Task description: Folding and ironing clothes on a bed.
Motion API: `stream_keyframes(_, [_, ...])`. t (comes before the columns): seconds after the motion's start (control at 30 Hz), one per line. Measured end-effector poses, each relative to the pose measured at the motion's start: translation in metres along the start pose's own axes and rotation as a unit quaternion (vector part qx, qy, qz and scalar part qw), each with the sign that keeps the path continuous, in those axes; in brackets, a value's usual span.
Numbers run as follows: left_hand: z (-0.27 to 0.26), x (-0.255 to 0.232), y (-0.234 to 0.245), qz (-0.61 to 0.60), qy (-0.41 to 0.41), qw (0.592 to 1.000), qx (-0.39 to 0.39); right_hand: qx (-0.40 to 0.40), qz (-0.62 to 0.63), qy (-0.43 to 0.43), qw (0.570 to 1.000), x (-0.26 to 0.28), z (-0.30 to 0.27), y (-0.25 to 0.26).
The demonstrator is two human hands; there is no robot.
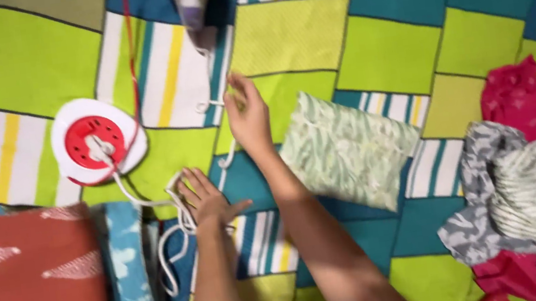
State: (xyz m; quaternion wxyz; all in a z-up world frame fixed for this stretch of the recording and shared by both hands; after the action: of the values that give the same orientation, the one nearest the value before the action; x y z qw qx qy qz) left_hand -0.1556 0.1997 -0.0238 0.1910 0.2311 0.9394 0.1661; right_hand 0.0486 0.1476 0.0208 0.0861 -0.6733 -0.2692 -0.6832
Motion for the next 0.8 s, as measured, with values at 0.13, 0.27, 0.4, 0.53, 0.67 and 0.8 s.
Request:
stream_keyframes(0.13, [0.020, 0.000, 0.003, 0.102, 0.061, 0.987, 0.103, -0.065, -0.029, 0.042, 0.997, -0.013, 0.122, -0.050])
stream_keyframes(0.27, [0.021, 0.014, -0.008, 0.095, 0.052, 0.981, 0.160, -0.094, -0.081, -0.001, 0.992, 0.015, 0.141, -0.060])
stream_keyframes(0.4, [0.021, 0.005, -0.008, 0.070, 0.050, 0.980, 0.182, -0.094, 0.035, 0.062, 0.993, 0.096, 0.092, 0.002])
stream_keyframes(0.53, [0.022, 0.015, -0.014, 0.083, 0.030, 0.988, 0.126, -0.174, 0.047, -0.075, 0.981, 0.166, -0.027, 0.074])
stream_keyframes(0.67, [0.021, 0.018, -0.019, 0.069, -0.022, 0.997, 0.042, -0.173, -0.226, -0.081, 0.955, 0.069, -0.150, 0.117])
stream_keyframes(0.8, [0.030, 0.021, -0.019, 0.098, -0.021, 0.994, 0.035, -0.167, -0.346, -0.112, 0.916, 0.021, -0.136, 0.128])
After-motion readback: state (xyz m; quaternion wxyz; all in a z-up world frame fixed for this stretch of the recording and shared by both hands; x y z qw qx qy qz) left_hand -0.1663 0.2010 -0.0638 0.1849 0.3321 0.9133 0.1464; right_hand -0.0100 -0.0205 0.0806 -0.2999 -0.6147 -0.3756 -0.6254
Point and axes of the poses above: each hand's wrist, its own z-axis towards the middle knuckle, its own y-axis out of the back of the hand, x = y × z, the point moved 4 cm from there along z, towards the middle knuckle, and after that the axes turned 15 degrees about x, right-handed, at the moved point
